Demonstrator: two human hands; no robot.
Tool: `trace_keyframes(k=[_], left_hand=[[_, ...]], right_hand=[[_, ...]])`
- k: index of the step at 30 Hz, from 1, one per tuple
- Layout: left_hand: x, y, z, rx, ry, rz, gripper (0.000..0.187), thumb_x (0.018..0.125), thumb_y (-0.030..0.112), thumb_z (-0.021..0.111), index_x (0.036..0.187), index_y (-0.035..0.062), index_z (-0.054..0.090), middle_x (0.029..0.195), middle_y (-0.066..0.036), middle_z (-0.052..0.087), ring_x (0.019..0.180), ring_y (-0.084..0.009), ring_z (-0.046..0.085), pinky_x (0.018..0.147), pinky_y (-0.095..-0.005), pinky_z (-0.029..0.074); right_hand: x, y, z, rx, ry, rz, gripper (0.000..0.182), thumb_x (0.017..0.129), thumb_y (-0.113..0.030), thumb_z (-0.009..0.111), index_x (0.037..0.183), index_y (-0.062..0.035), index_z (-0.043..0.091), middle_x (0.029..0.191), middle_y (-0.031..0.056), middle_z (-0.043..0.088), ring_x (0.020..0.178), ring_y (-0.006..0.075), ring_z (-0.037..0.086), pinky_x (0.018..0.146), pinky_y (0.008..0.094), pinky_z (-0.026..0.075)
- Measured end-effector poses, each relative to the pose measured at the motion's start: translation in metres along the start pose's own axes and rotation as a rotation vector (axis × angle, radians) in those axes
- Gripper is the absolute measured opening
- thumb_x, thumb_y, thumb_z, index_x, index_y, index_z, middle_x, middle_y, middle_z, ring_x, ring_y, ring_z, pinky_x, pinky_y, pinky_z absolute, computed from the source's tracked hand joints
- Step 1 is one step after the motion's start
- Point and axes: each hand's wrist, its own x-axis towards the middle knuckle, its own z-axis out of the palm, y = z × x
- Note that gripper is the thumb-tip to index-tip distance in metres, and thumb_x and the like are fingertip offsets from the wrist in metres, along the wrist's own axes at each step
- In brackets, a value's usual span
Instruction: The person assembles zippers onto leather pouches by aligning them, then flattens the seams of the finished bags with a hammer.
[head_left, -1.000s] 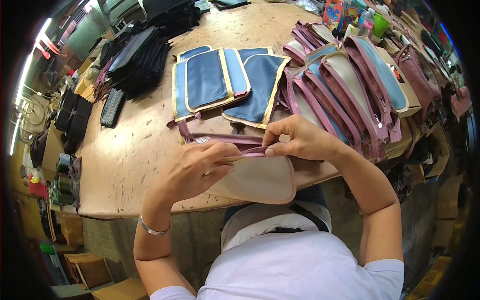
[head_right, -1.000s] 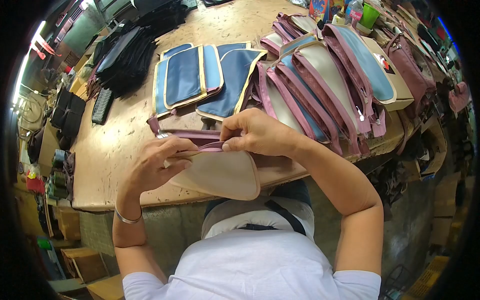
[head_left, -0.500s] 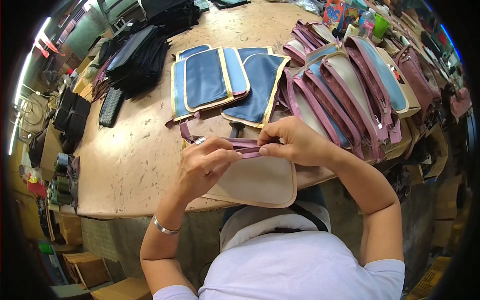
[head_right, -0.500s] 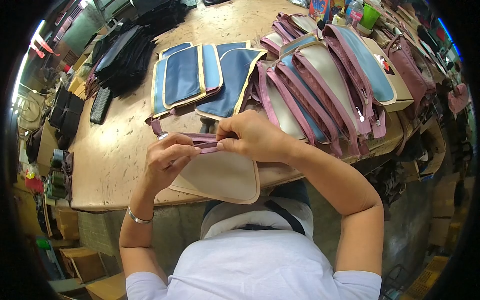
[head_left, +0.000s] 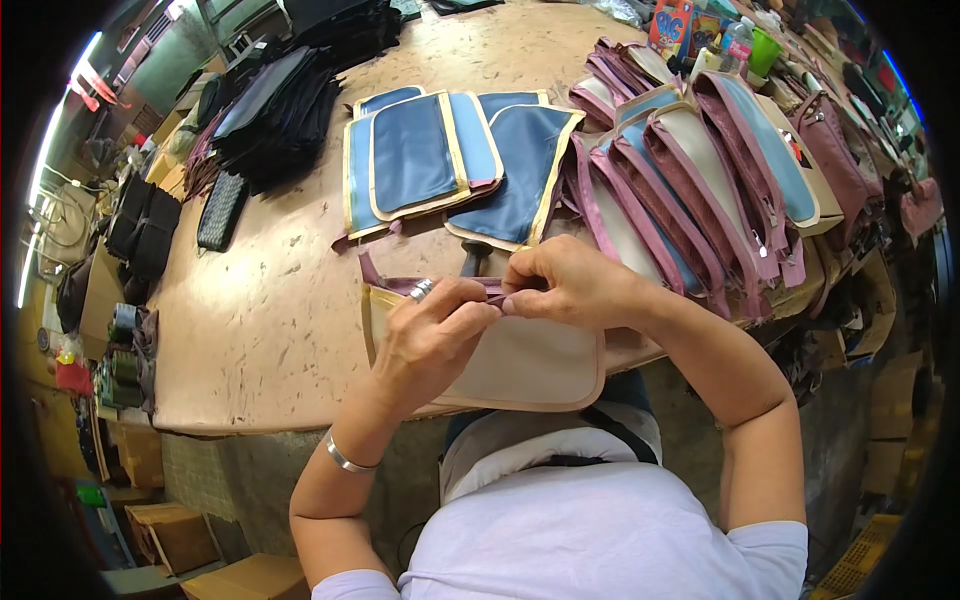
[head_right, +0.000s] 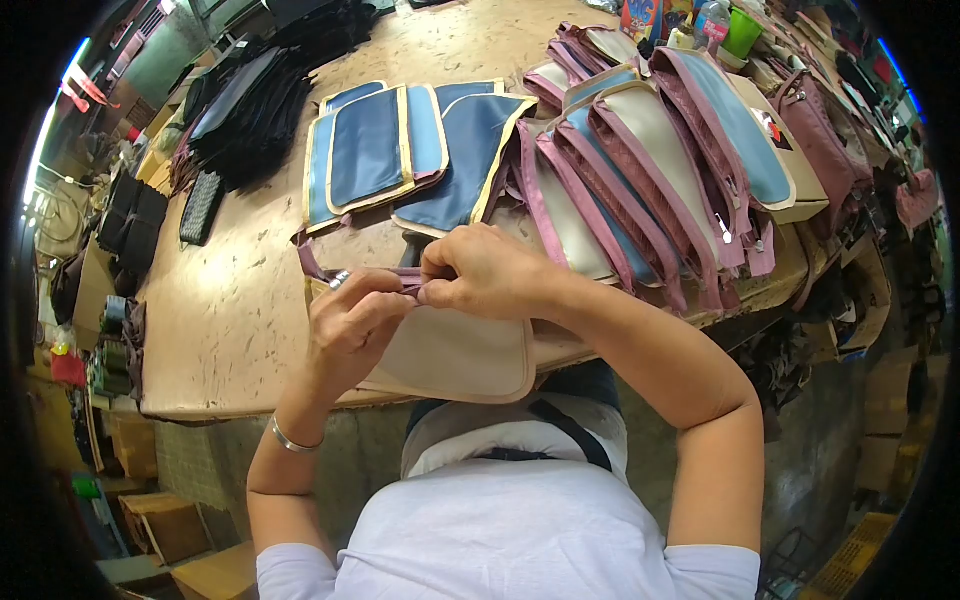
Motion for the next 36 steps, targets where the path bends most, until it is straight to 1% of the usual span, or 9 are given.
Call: trace_keyframes(k=[1, 4, 8, 11, 13, 17, 22, 31, 36], left_hand=[[0.000, 0.001, 0.001, 0.003, 0.020, -0.004, 0.023, 0.066, -0.002, 0.066, 0.085, 0.0076, 0.060, 0.080, -0.005, 0.058, 0.067, -0.0184, 0.059, 0.053, -0.0284, 0.045], [0.002, -0.001, -0.013, 0.007, -0.150, -0.140, 0.023, 0.068, 0.000, 0.067, 0.088, 0.0076, 0.060, 0.082, -0.006, 0.061, 0.070, -0.0188, 0.060, 0.054, -0.0287, 0.046], [-0.006, -0.028, -0.028, -0.390, -0.238, -0.324, 0.021, 0.071, 0.000, 0.067, 0.091, 0.0060, 0.062, 0.085, -0.008, 0.065, 0.071, -0.0191, 0.063, 0.061, -0.0273, 0.049], [-0.008, -0.028, -0.033, -0.481, -0.253, -0.423, 0.017, 0.072, -0.005, 0.065, 0.089, 0.0008, 0.062, 0.087, -0.008, 0.064, 0.075, -0.0159, 0.064, 0.067, -0.0260, 0.052], [-0.009, -0.025, -0.032, -0.373, -0.207, -0.348, 0.018, 0.070, -0.007, 0.065, 0.086, 0.0024, 0.062, 0.083, -0.007, 0.063, 0.071, -0.0165, 0.063, 0.063, -0.0259, 0.052], [-0.014, -0.021, -0.025, -0.162, -0.085, -0.094, 0.022, 0.064, -0.009, 0.065, 0.081, 0.0049, 0.063, 0.077, -0.007, 0.059, 0.064, -0.0182, 0.059, 0.055, -0.0264, 0.048], [-0.020, -0.019, -0.021, -0.103, -0.037, -0.060, 0.021, 0.063, -0.006, 0.066, 0.079, 0.0075, 0.062, 0.080, -0.007, 0.059, 0.068, -0.0205, 0.060, 0.057, -0.0296, 0.049], [-0.020, -0.018, -0.020, -0.086, -0.043, -0.083, 0.020, 0.064, -0.005, 0.065, 0.079, 0.0080, 0.061, 0.080, -0.006, 0.059, 0.066, -0.0198, 0.060, 0.056, -0.0296, 0.048], [-0.022, -0.019, -0.017, -0.085, -0.017, -0.073, 0.020, 0.065, -0.005, 0.065, 0.080, 0.0081, 0.061, 0.080, -0.006, 0.059, 0.065, -0.0194, 0.059, 0.055, -0.0298, 0.048]], right_hand=[[0.001, 0.001, 0.001, 0.024, 0.002, -0.015, 0.021, 0.075, -0.018, 0.061, 0.082, 0.0011, 0.062, 0.073, 0.0172, 0.061, 0.069, 0.0269, 0.059, 0.063, 0.0349, 0.044], [-0.001, -0.001, -0.001, 0.059, -0.012, -0.005, 0.018, 0.077, -0.014, 0.063, 0.083, 0.0023, 0.060, 0.067, 0.0074, 0.057, 0.063, 0.0099, 0.050, 0.058, 0.0261, 0.041], [-0.001, 0.002, -0.006, 0.127, -0.066, 0.027, 0.017, 0.077, -0.013, 0.063, 0.083, 0.0021, 0.059, 0.067, 0.0040, 0.057, 0.065, 0.0082, 0.049, 0.059, 0.0248, 0.041], [0.000, 0.007, -0.004, 0.167, -0.068, 0.007, 0.017, 0.077, -0.013, 0.063, 0.083, 0.0023, 0.059, 0.067, 0.0031, 0.056, 0.065, 0.0079, 0.049, 0.059, 0.0245, 0.040], [0.001, 0.008, -0.004, 0.169, -0.067, -0.002, 0.017, 0.077, -0.013, 0.062, 0.083, 0.0027, 0.059, 0.068, 0.0031, 0.056, 0.065, 0.0080, 0.049, 0.059, 0.0246, 0.040], [0.000, 0.005, -0.008, 0.143, -0.095, -0.022, 0.018, 0.077, -0.014, 0.062, 0.082, 0.0032, 0.060, 0.068, 0.0063, 0.058, 0.066, 0.0103, 0.052, 0.061, 0.0256, 0.042], [0.006, -0.010, -0.007, -0.006, -0.113, 0.055, 0.020, 0.077, -0.016, 0.062, 0.083, 0.0026, 0.061, 0.071, 0.0125, 0.061, 0.065, 0.0174, 0.057, 0.063, 0.0304, 0.044], [0.005, -0.003, 0.015, -0.407, 0.036, -0.222, 0.021, 0.082, -0.020, 0.057, 0.086, 0.0001, 0.061, 0.074, 0.0146, 0.061, 0.072, 0.0311, 0.058, 0.065, 0.0380, 0.044], [0.008, -0.009, 0.012, -0.282, -0.022, -0.167, 0.020, 0.083, -0.020, 0.052, 0.081, -0.0007, 0.058, 0.075, 0.0173, 0.060, 0.078, 0.0343, 0.058, 0.071, 0.0431, 0.042]])
